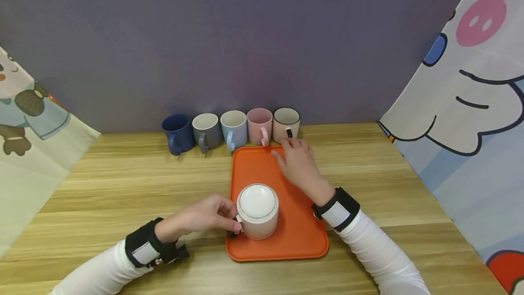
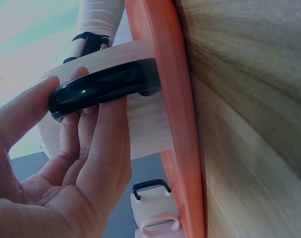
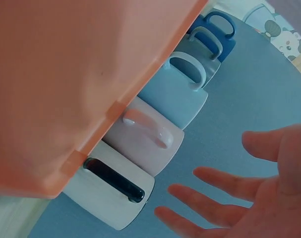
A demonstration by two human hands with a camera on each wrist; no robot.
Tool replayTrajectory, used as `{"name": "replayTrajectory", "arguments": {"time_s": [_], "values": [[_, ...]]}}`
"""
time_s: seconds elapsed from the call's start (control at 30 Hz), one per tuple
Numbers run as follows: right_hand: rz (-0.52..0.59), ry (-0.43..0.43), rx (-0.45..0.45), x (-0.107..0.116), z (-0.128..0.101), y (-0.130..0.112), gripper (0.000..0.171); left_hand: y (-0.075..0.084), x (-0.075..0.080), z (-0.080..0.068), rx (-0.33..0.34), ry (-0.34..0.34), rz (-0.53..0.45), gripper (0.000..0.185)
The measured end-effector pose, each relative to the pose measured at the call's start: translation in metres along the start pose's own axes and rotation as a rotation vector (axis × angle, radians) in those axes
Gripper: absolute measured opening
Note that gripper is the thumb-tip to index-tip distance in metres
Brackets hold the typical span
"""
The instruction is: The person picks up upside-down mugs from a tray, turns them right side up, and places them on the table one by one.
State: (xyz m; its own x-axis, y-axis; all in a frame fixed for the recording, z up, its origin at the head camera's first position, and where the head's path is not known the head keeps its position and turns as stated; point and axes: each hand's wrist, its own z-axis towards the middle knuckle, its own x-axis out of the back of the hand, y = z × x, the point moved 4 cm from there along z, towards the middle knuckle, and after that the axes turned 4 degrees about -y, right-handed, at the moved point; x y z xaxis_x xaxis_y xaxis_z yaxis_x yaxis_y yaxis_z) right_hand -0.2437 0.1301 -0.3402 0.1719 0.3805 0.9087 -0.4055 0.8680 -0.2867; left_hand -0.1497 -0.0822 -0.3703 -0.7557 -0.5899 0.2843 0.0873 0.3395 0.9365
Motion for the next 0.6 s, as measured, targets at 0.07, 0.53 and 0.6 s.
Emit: {"name": "replayTrajectory", "arguments": {"time_s": [0.07, 0.53, 0.6], "values": [[0.003, 0.001, 0.005, 0.000, 0.000, -0.002, 0.043, 0.000, 0.000, 0.000, -0.004, 0.008, 0.010, 0.017], [-0.003, -0.013, 0.033, 0.001, 0.004, -0.013, 0.044, 0.007, -0.002, -0.002, -0.056, 0.100, 0.226, 0.020], [0.000, -0.018, 0.032, 0.001, 0.005, -0.014, 0.044, 0.009, -0.002, -0.002, -0.077, 0.126, 0.297, 0.020]]}}
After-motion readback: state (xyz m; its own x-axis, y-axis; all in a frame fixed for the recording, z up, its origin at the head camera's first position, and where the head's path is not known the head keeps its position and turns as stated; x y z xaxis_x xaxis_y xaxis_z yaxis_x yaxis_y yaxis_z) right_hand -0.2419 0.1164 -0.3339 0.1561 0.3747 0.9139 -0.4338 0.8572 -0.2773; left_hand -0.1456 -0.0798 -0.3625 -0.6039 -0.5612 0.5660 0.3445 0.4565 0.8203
